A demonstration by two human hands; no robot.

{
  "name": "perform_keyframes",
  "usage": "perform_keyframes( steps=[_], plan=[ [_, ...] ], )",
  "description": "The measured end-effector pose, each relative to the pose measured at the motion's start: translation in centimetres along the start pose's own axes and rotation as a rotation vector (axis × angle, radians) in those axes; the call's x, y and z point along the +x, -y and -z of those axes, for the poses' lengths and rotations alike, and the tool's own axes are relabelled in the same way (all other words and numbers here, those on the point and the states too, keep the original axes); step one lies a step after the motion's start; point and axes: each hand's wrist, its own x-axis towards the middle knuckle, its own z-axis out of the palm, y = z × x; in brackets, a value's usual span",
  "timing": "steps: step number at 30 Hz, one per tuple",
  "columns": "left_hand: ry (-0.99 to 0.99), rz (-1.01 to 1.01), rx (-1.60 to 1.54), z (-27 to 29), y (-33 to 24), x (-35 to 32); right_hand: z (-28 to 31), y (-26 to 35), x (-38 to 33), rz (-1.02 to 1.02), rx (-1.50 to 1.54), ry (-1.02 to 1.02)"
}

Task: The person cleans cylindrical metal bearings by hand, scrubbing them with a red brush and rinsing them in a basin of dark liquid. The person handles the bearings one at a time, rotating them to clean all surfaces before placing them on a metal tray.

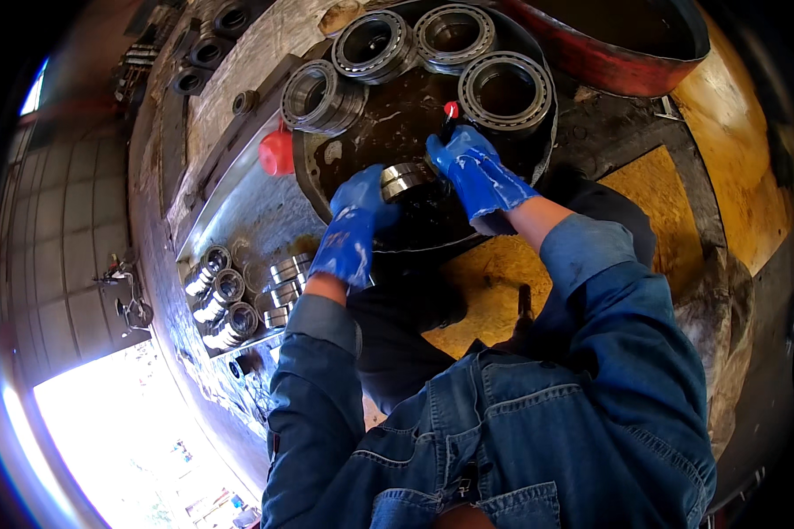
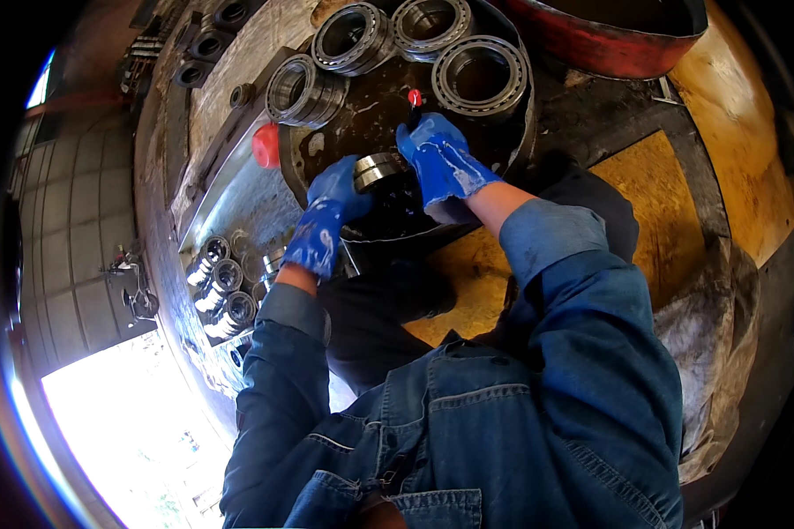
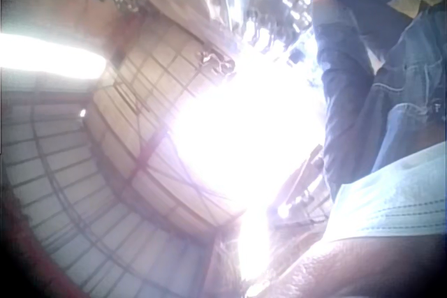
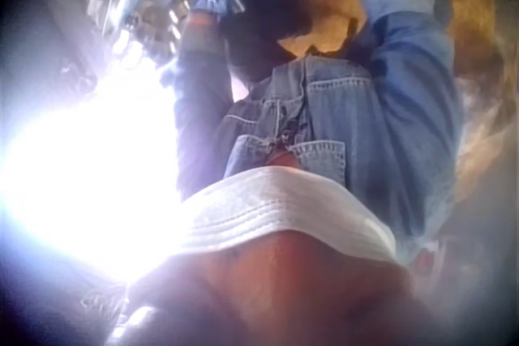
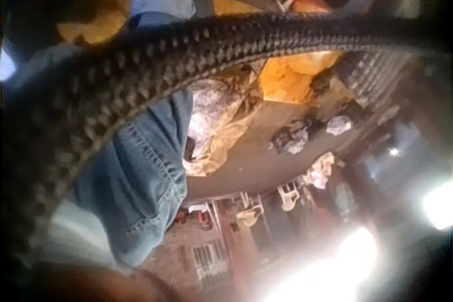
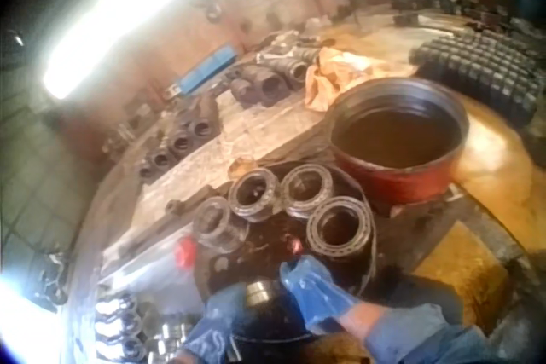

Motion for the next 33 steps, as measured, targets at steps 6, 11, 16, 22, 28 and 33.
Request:
perform_keyframes(
  steps=[6,11,16,22,28,33],
  plan=[
    [0.14,0.06,0.358,-1.6,-4.8,5.7,-2.6,-1.7,-1.0,0.046,-0.181,-0.062],
    [0.072,0.022,0.214,-0.4,-4.3,3.3,-1.4,0.2,1.2,0.104,0.012,0.132],
    [-0.11,-0.152,-0.206,-1.6,1.7,0.7,3.8,4.7,-5.2,0.101,0.537,0.246],
    [-0.08,0.034,-0.066,-3.5,6.7,-2.0,0.4,4.0,-3.4,-0.036,0.46,0.284],
    [-0.091,-0.099,-0.111,-0.5,1.1,-0.5,-0.9,-3.0,1.4,0.1,0.082,-0.104],
    [0.147,0.062,0.295,-0.7,-4.3,4.1,-1.8,-3.0,-0.7,-0.007,0.153,0.041]
  ],
)
